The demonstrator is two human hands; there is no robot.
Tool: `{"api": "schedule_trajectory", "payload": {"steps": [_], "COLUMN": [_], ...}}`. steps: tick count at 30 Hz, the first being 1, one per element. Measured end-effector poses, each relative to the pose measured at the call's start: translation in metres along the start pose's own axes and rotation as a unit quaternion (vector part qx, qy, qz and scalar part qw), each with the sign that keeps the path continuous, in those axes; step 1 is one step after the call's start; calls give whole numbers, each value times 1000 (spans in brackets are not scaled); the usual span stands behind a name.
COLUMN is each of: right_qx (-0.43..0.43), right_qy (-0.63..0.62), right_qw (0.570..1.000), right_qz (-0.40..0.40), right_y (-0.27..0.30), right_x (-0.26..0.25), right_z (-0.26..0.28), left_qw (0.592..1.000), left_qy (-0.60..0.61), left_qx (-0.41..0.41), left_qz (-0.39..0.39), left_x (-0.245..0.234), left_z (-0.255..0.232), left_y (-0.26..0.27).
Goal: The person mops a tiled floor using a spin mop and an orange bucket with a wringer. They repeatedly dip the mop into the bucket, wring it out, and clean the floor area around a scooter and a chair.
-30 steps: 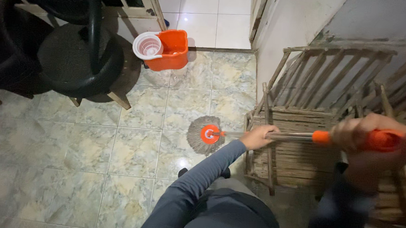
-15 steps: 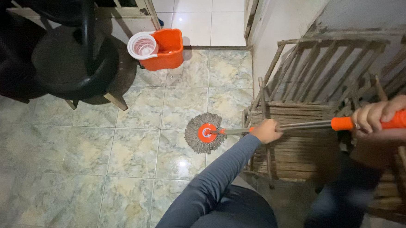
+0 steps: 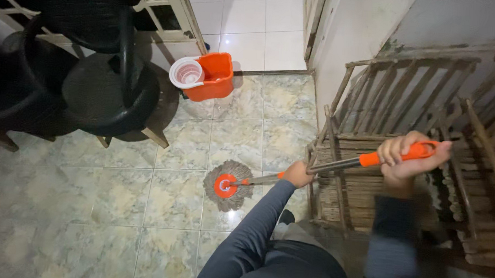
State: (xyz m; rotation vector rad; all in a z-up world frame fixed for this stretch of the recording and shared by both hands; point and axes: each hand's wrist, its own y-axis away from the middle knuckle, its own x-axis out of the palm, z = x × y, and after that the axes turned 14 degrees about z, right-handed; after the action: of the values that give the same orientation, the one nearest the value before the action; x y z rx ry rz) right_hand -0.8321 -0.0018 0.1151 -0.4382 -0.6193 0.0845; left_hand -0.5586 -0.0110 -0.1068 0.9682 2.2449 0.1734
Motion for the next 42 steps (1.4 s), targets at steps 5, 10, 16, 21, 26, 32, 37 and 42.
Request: {"api": "schedule_trajectory", "payload": {"steps": [5, 10, 16, 21, 26, 32, 37, 42], "right_qx": [-10, 48, 121, 114, 112, 78, 76, 66], "right_qy": [-46, -95, -77, -103, -116, -122, -97, -62], "right_qw": [999, 993, 985, 988, 986, 988, 984, 991], "right_qz": [5, -42, -92, -22, -29, 63, 130, 102], "right_y": [11, 39, 82, 96, 98, 74, 43, 26], "right_x": [-2, 21, 69, 79, 67, 10, -20, -38], "right_z": [-70, -124, -167, -153, -138, -115, -35, 40], "left_qw": [997, 996, 982, 975, 979, 985, 991, 982], "left_qy": [-35, -36, -22, -40, 11, 33, 52, 117], "left_qx": [-65, -65, -175, -174, -147, -7, 31, 123], "left_qz": [-16, -42, -66, -133, -140, -171, -117, -77], "left_x": [-17, -36, -48, -34, -26, -10, 18, 25], "left_z": [33, 66, 94, 91, 78, 60, 24, -46], "left_y": [31, 77, 131, 149, 137, 98, 49, 14]}}
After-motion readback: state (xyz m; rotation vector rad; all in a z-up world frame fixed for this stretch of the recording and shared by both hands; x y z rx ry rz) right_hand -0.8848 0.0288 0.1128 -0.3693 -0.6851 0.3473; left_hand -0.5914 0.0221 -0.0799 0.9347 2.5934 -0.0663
